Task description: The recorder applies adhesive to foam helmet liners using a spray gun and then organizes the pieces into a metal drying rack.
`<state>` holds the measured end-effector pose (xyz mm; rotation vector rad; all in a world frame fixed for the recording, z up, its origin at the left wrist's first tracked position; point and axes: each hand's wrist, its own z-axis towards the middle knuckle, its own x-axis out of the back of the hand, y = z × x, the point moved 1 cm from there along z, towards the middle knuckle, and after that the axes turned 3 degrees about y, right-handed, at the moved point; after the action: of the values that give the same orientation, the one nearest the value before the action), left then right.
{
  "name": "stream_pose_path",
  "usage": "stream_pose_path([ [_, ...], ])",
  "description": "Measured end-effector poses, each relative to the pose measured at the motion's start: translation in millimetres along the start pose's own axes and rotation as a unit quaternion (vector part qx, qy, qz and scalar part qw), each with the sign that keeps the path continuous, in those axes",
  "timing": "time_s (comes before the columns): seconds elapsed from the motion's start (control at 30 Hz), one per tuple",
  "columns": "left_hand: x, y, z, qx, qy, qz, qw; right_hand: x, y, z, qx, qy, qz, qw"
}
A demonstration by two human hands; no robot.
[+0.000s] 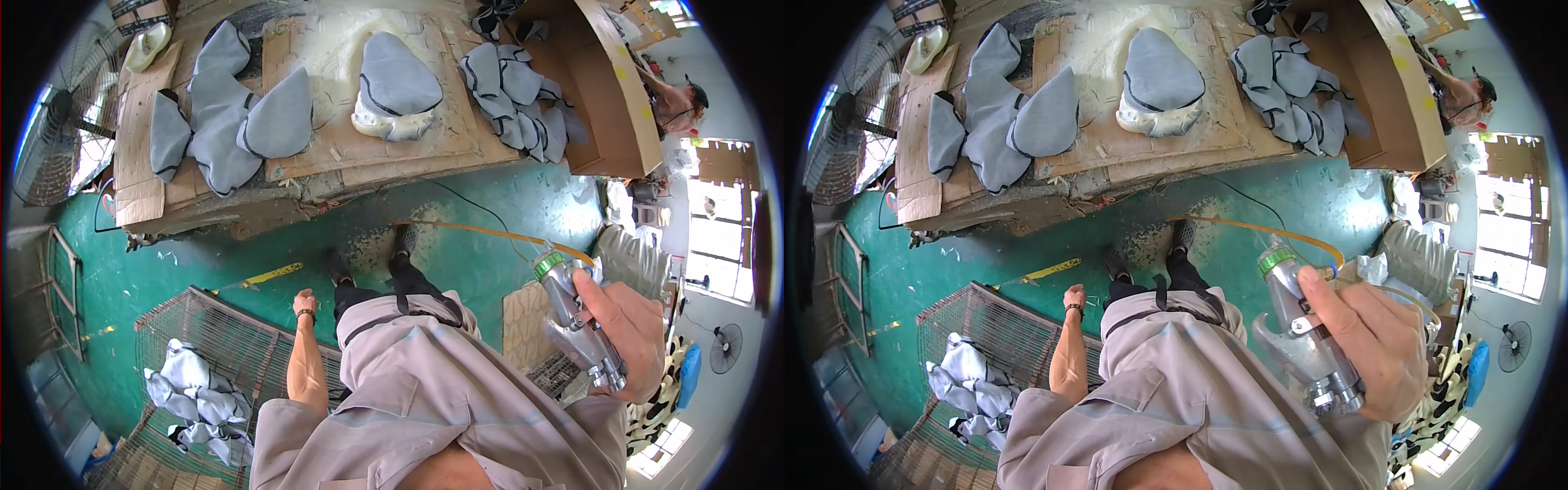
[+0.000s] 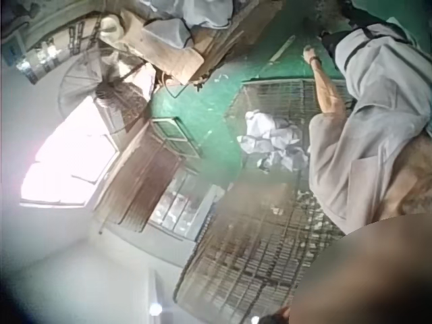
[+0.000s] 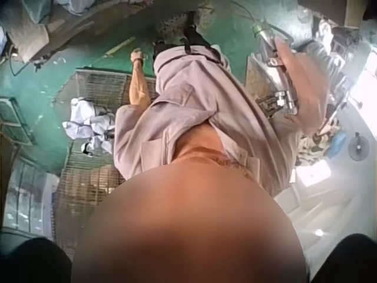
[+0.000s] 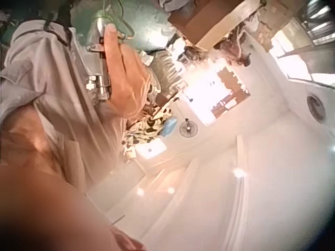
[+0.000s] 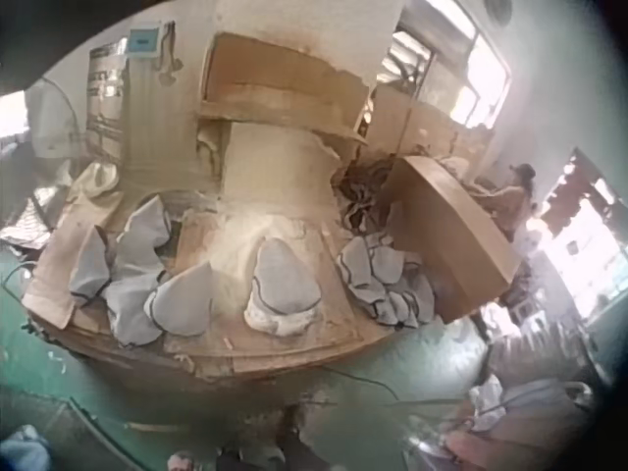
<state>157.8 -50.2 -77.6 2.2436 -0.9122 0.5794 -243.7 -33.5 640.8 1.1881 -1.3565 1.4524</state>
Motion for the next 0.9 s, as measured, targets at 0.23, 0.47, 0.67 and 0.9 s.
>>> stream_pose_path([
  [0.23, 3.3, 155.0, -38.2, -0.162, 0.094, -0.105, 0.977, -8.5, 89.9, -56.3, -0.25, 0.141, 0.081, 0.955],
  [0.47, 42.2, 461.0, -108.2, -0.508, 0.229, -0.019, 0.83, -11.1, 198.2, -87.0, -0.149, 0.157, 0.144, 0.966],
  [0.67, 9.9, 607.6, -141.8, -0.568, 0.264, 0.159, 0.763, -16.1, 272.0, -106.4, -0.165, 0.208, 0.157, 0.951],
  [0.9, -33.7, 611.1, -140.7, -0.46, 0.249, 0.33, 0.786, -5.2, 324.3, -108.8, -0.2, 0.159, 0.216, 0.942],
])
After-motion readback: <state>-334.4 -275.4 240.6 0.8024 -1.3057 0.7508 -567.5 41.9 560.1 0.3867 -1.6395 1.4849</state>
